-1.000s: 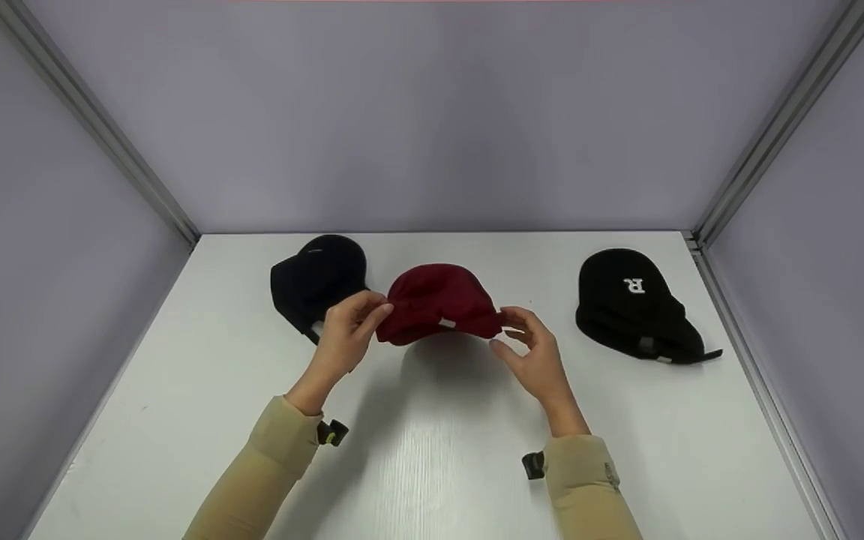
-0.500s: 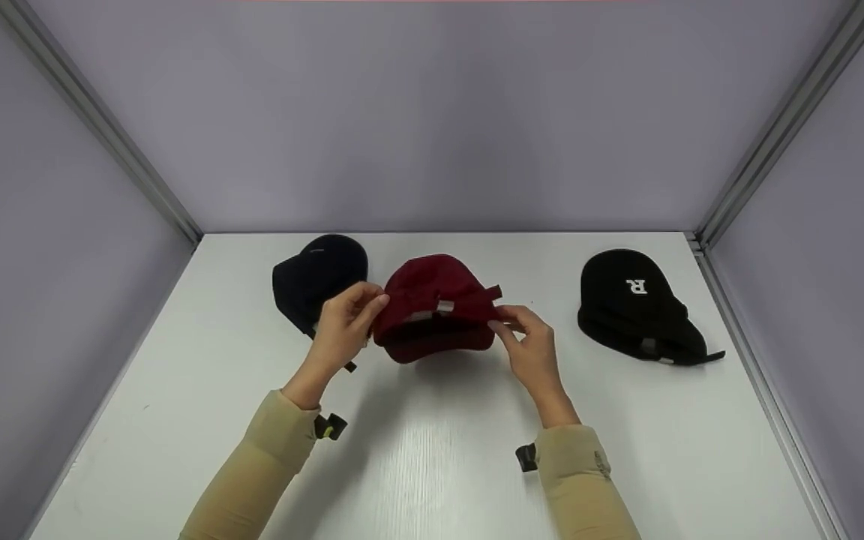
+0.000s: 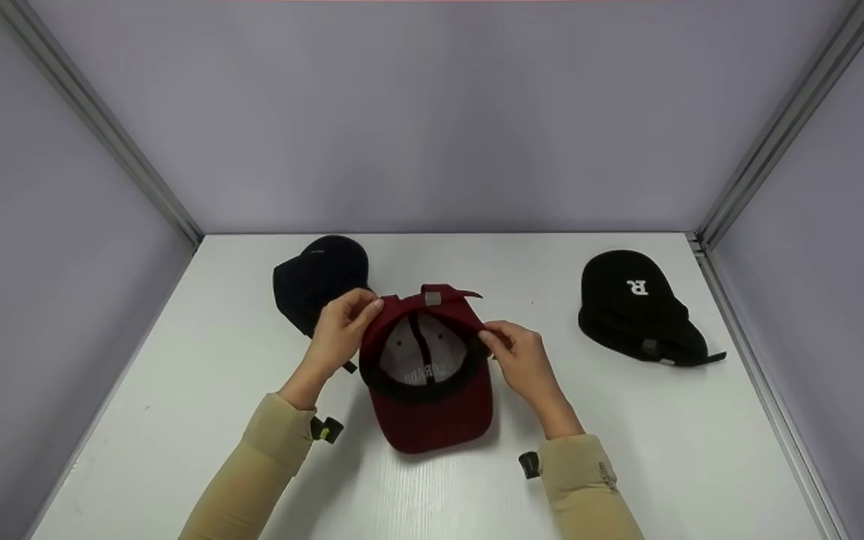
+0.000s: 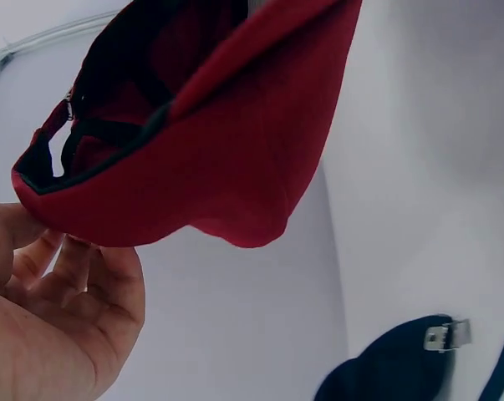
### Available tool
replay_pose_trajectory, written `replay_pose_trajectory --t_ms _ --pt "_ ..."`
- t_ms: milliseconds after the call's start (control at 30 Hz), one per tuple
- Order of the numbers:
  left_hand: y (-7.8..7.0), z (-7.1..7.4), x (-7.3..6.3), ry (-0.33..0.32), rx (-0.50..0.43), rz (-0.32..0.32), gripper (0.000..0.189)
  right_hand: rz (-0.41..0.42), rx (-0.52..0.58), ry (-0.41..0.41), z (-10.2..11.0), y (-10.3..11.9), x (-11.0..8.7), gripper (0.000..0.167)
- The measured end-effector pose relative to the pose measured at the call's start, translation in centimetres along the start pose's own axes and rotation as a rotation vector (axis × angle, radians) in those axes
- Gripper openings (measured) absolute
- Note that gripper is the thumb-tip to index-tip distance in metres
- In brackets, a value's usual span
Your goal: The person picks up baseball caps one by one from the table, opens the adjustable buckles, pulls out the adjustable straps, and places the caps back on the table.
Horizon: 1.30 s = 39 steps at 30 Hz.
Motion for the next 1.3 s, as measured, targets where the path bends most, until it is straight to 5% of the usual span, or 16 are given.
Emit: replay_pose_trajectory --t_ms 167,333,533,833,1100,1300 --pt "1.7 -0.6 0.1 0.040 0.007 0.056 0.018 -0.059 -0.017 0.063 -0.8 -2.0 0.0 0.016" --pt "3.0 -1.3 0.3 0.063 0.012 0.082 0.018 -0.095 0.000 0.052 -1.1 -5.1 0.3 0.017" --pt "4.1 -2.1 0.2 0.091 -0.036 0.092 0.022 -0.109 0.021 0.039 -1.3 -6.0 0.2 0.019" --pt "4.8 -3.5 -0.2 0.173 -0.037 0.050 0.035 -0.149 -0.001 0.056 -1.6 -6.6 0.3 0.020" --pt "4.6 -4.2 0.1 0.181 0.008 0.010 0.034 -0.216 -0.098 0.079 -2.2 -7.0 0.6 0.027" --pt "4.3 -4.6 0.4 0.185 0.028 -0.014 0.032 -0.190 -0.151 0.065 -2.4 -6.8 1.3 0.030"
Point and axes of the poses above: each hand's wrist, its own x-axis towards the middle knuckle, its own z-axis out of the back of the hand, y = z × x, the point moved 6 cm from there along x, towards the middle knuckle, and after that the axes turned 15 degrees about y, right-handed, at the moved point
